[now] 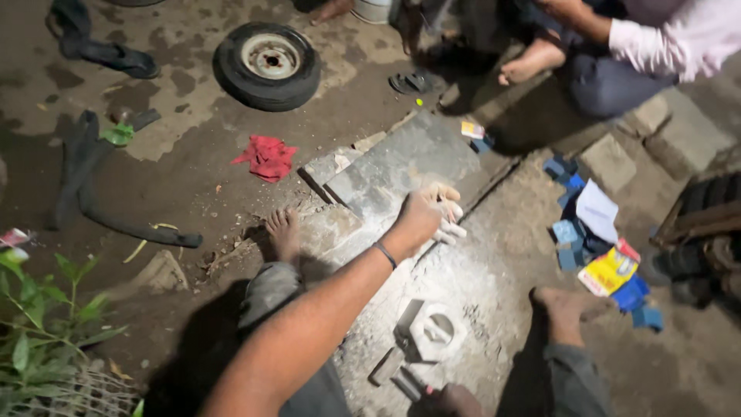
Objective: The person sits on the ground and uses pliers and a hammer to repeatedly strike and adjust a small metal pin inserted into a white hexagonal metal part. The person alternates between hammering the pin and using pliers to hold or reposition it.
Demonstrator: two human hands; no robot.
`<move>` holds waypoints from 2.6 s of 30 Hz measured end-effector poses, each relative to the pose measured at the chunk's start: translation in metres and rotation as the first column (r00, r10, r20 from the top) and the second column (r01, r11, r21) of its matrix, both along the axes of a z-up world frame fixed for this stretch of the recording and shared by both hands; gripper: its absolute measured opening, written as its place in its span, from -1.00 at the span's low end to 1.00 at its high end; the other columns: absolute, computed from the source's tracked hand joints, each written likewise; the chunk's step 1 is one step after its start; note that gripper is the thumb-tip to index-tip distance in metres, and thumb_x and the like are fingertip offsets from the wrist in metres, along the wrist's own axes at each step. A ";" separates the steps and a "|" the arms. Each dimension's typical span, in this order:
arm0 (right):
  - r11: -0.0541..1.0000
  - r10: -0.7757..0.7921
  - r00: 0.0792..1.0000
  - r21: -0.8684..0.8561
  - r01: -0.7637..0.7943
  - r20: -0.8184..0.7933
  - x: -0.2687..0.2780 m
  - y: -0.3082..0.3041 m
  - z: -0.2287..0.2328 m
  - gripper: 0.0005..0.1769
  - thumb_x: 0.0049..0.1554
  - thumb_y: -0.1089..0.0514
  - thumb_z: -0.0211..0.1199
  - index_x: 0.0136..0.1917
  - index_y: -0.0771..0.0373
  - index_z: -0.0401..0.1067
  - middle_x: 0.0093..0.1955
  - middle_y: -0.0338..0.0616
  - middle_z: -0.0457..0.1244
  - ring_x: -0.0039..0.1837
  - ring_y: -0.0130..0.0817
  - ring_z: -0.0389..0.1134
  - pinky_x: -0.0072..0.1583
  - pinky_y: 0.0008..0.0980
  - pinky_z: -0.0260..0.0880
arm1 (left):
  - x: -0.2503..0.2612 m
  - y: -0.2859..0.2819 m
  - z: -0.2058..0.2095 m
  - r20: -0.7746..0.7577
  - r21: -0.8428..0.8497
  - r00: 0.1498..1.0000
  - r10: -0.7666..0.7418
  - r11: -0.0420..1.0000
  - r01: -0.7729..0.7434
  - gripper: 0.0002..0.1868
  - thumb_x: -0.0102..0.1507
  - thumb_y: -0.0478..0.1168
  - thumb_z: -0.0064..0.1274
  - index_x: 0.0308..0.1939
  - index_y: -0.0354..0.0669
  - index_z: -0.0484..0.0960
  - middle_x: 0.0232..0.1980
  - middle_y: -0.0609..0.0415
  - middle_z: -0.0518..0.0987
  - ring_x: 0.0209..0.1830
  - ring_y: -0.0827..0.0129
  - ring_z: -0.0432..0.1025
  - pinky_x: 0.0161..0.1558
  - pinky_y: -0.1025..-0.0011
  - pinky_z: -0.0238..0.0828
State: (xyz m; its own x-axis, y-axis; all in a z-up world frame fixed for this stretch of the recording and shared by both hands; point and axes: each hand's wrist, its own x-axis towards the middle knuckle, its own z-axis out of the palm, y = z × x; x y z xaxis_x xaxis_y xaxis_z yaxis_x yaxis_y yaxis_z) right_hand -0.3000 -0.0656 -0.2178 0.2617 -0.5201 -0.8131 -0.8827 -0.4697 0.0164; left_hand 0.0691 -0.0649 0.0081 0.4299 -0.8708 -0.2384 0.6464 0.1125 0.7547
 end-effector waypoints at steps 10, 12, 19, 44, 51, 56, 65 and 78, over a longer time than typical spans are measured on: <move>0.996 -0.048 0.971 -0.063 0.065 0.235 -0.035 0.016 0.033 -0.57 -0.04 -0.12 0.41 -0.13 0.30 0.64 -0.20 0.17 0.40 -0.12 -0.05 0.46 0.01 -0.09 0.44 | 0.016 0.013 -0.011 0.197 -0.076 0.980 0.032 0.997 -0.017 -0.86 0.30 -0.40 0.06 -0.06 -0.34 0.57 -0.22 -0.05 0.66 -0.38 0.32 0.58 -0.41 0.42 0.52; 0.968 -0.246 0.925 0.028 0.249 0.291 -0.038 0.025 0.060 -0.50 0.06 -0.13 0.39 -0.14 0.43 0.62 -0.27 0.24 0.41 -0.19 -0.15 0.50 -0.03 -0.14 0.44 | 0.017 0.019 -0.006 0.158 -0.006 0.987 0.017 1.000 -0.016 -0.86 0.29 -0.38 -0.02 -0.09 -0.32 0.57 -0.20 -0.07 0.69 -0.36 0.32 0.62 -0.39 0.40 0.58; 0.587 -0.796 0.151 0.687 0.427 0.586 0.011 0.032 0.167 -0.72 -0.02 0.17 0.36 -0.02 0.28 0.60 -0.16 -0.40 0.42 -0.14 -0.73 0.35 -0.08 -0.66 0.26 | 0.002 0.033 0.014 0.179 -0.127 0.981 -0.067 0.988 0.091 -0.85 0.32 -0.39 0.02 -0.04 -0.36 0.59 -0.12 -0.10 0.69 -0.28 0.36 0.59 -0.30 0.41 0.59; 0.869 -0.375 0.267 0.237 0.433 0.888 0.116 0.039 0.242 -0.70 0.20 0.05 0.31 0.06 0.34 0.53 -0.24 -0.30 0.35 -0.15 -0.58 0.31 -0.09 -0.45 0.35 | -0.014 0.044 0.038 0.302 -0.055 0.953 -0.009 0.998 0.026 -0.88 0.30 -0.34 0.10 -0.11 -0.27 0.66 -0.18 0.08 0.68 -0.27 0.55 0.55 -0.23 0.53 0.60; 0.868 -0.351 0.265 0.206 0.452 0.898 0.122 0.042 0.245 -0.75 0.19 0.10 0.30 0.02 0.33 0.50 -0.27 -0.26 0.34 -0.19 -0.57 0.35 -0.13 -0.43 0.37 | -0.018 0.040 0.026 0.575 -0.075 0.815 0.073 0.997 -0.037 -0.86 0.27 -0.34 0.29 -0.13 -0.33 0.69 -0.26 0.12 0.58 -0.32 0.62 0.45 -0.29 0.55 0.56; 0.894 -0.201 0.336 0.032 0.448 0.920 0.123 0.042 0.249 -0.76 0.16 0.11 0.31 -0.06 0.37 0.49 -0.27 -0.08 0.36 -0.21 -0.38 0.46 -0.14 -0.32 0.41 | -0.020 0.036 0.019 0.619 -0.108 0.781 0.090 0.994 -0.028 -0.85 0.29 -0.33 0.18 -0.09 -0.32 0.67 -0.22 0.16 0.67 -0.29 0.63 0.57 -0.26 0.57 0.63; 0.885 0.084 0.481 -0.287 0.367 0.873 0.126 0.046 0.257 -0.70 0.14 0.06 0.36 -0.13 0.38 0.47 -0.20 0.15 0.32 -0.19 0.07 0.39 -0.10 -0.07 0.34 | -0.033 0.044 0.019 0.872 -0.146 0.440 0.216 0.971 -0.187 -0.87 0.28 -0.36 0.15 -0.10 -0.29 0.68 -0.24 -0.04 0.70 -0.31 0.43 0.61 -0.24 0.45 0.53; 0.896 -0.193 0.425 -0.017 0.444 0.884 0.135 0.044 0.240 -0.65 0.18 -0.01 0.30 -0.14 0.37 0.42 -0.45 -0.02 0.17 -0.34 -0.35 0.14 -0.23 -0.20 0.25 | -0.038 0.047 0.024 0.884 -0.208 0.369 0.287 0.948 -0.240 -0.81 0.29 -0.38 0.01 -0.08 -0.21 0.69 -0.17 -0.09 0.71 -0.19 0.23 0.66 -0.12 0.36 0.56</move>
State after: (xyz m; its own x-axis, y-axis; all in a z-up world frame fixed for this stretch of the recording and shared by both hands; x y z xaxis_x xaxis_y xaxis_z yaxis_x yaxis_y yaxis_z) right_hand -0.1655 -0.0218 0.0221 0.5217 -0.8418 -0.1387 -0.5963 -0.2435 -0.7650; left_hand 0.0312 -0.0179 0.0321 0.5818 -0.6701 0.4610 -0.4660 0.1900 0.8642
